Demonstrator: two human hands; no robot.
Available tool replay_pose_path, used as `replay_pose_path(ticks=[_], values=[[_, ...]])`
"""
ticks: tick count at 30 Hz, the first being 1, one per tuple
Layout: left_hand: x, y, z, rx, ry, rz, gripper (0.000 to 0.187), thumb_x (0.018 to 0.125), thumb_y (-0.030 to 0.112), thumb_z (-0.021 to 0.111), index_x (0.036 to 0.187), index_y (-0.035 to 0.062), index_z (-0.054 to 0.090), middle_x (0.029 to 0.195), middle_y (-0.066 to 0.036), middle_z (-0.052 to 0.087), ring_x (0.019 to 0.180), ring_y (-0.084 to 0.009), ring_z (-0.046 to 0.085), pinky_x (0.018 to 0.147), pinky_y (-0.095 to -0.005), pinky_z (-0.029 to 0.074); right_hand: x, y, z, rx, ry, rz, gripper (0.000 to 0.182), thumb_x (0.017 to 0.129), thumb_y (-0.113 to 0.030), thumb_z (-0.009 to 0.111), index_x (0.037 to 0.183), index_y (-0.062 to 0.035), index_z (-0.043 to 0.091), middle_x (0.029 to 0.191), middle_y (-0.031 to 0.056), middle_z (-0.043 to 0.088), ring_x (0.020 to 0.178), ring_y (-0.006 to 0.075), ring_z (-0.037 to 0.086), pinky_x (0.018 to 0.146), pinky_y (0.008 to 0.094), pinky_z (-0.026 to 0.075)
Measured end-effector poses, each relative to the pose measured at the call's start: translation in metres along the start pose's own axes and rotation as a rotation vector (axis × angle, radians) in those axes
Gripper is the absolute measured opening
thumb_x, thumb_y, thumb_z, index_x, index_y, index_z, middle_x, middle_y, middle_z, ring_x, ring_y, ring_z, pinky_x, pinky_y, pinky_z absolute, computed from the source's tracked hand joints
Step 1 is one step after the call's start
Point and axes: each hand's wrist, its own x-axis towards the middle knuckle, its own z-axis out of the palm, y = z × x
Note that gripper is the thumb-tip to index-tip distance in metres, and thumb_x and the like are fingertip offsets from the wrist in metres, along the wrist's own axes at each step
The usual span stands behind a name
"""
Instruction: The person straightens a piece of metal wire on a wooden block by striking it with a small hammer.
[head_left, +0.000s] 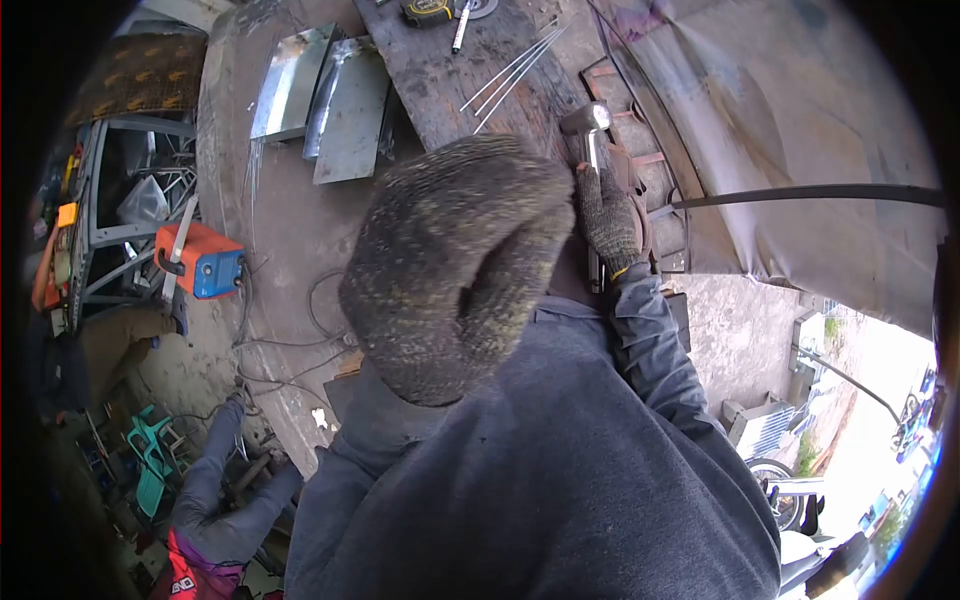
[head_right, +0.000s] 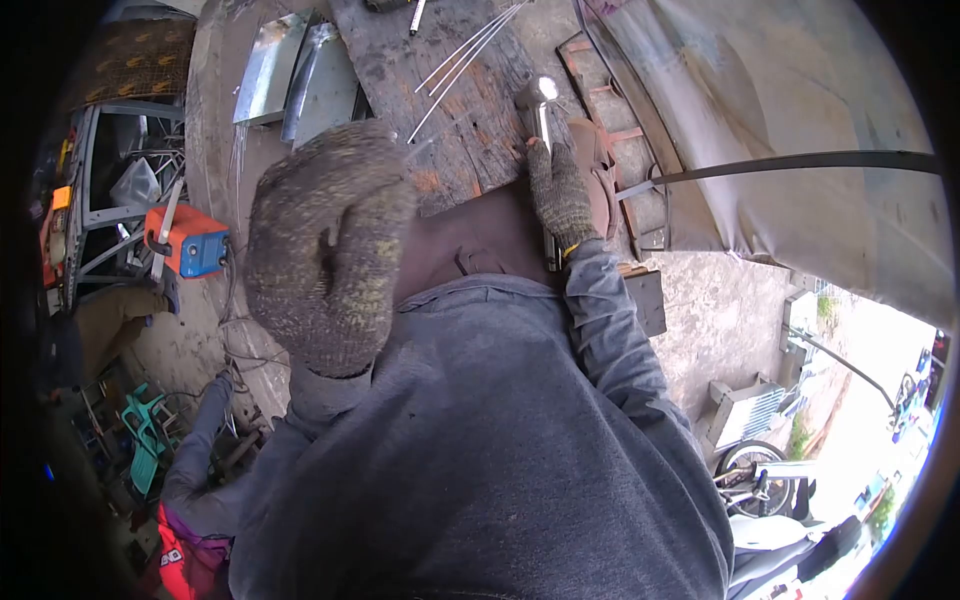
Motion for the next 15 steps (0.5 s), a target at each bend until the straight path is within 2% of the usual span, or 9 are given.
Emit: replay_pose_path(ticks=[1,2,5,6,8,9,11,13,15], values=[[0.004,0.008,-0.002,0.183,0.036,0.054,0.029,0.096,0.008,0.058,0.123,-0.0041,0.055,0.119,-0.02,0.063,0.103,-0.0263,0.067,0.084,-0.0342,0.06,0.002,0.004,0.001,-0.088,-0.019,-0.067,0.052,0.101,-0.046,0.047,0.121,0.0009,0.056,0.105,0.0294,0.064,0.103,0.046,0.06,0.088,0.0456,0.047],[0.01,0.018,-0.003,0.368,0.072,0.108,0.026,0.096,0.009,0.058,0.119,-0.0041,0.056,0.116,-0.019,0.064,0.098,-0.0246,0.067,0.08,-0.0328,0.059,0.001,-0.017,-0.002,-0.136,0.014,0.002,0.036,0.103,-0.029,0.047,0.128,-0.0045,0.055,0.104,0.0304,0.062,0.094,0.0445,0.063,0.079,0.0479,0.048],[0.019,0.043,-0.013,0.929,0.189,0.261,0.019,0.098,0.01,0.056,0.11,-0.004,0.058,0.105,-0.016,0.067,0.083,-0.0192,0.069,0.067,-0.0286,0.058,-0.002,-0.038,-0.005,-0.133,-0.006,0.131,0.036,0.104,-0.03,0.045,0.121,-0.0009,0.058,0.093,0.0284,0.064,0.09,0.0431,0.064,0.076,0.047,0.048],[0.016,0.045,-0.025,0.935,0.197,0.256,0.019,0.098,0.01,0.056,0.11,-0.004,0.058,0.105,-0.016,0.067,0.083,-0.0192,0.069,0.067,-0.0286,0.058,-0.001,-0.03,-0.003,-0.133,-0.017,0.131,0.036,0.104,-0.03,0.045,0.121,-0.0009,0.058,0.093,0.0284,0.064,0.09,0.0431,0.064,0.076,0.047,0.048],[0.001,0.045,-0.055,0.936,0.364,0.069,0.022,0.099,0.015,0.057,0.112,-0.0026,0.057,0.1,-0.014,0.068,0.082,-0.0168,0.068,0.065,-0.0276,0.057,0.004,-0.009,0.001,-0.105,-0.03,0.046,0.045,0.102,-0.042,0.048,0.116,-0.0004,0.058,0.1,0.0276,0.065,0.094,0.043,0.064,0.08,0.0465,0.048],[-0.007,0.045,-0.064,0.942,0.378,0.067,0.022,0.099,0.015,0.057,0.112,-0.0026,0.057,0.1,-0.014,0.068,0.082,-0.0168,0.068,0.065,-0.0276,0.057,0.003,-0.004,0.002,-0.105,-0.045,0.042,0.045,0.102,-0.042,0.048,0.116,-0.0004,0.058,0.1,0.0276,0.065,0.094,0.043,0.064,0.08,0.0465,0.048],[-0.024,0.043,-0.079,0.924,0.468,-0.184,0.025,0.099,0.018,0.057,0.114,-0.0021,0.056,0.096,-0.013,0.067,0.08,-0.0159,0.068,0.063,-0.0267,0.056,0.002,-0.003,0.004,-0.156,0.026,-0.1,0.035,0.105,-0.028,0.044,0.117,0.0018,0.058,0.092,0.0283,0.063,0.085,0.0437,0.064,0.07,0.0478,0.048],[-0.039,0.032,-0.101,0.938,0.474,-0.226,0.026,0.099,0.019,0.057,0.116,-0.0022,0.056,0.095,-0.012,0.067,0.079,-0.0156,0.068,0.063,-0.0269,0.056,-0.001,-0.013,-0.001,-0.27,0.032,-0.208,0.035,0.103,-0.031,0.047,0.116,-0.0008,0.058,0.095,0.0276,0.063,0.086,0.0441,0.064,0.07,0.0497,0.048],[-0.044,0.029,-0.108,0.949,0.476,-0.27,0.028,0.1,0.02,0.056,0.117,-0.0023,0.055,0.094,-0.012,0.067,0.078,-0.0152,0.067,0.062,-0.0271,0.056,-0.002,-0.044,-0.01,-0.388,-0.092,0.127,0.037,0.101,-0.037,0.052,0.117,-0.0044,0.059,0.099,0.0255,0.064,0.091,0.0431,0.064,0.071,0.0487,0.049]])
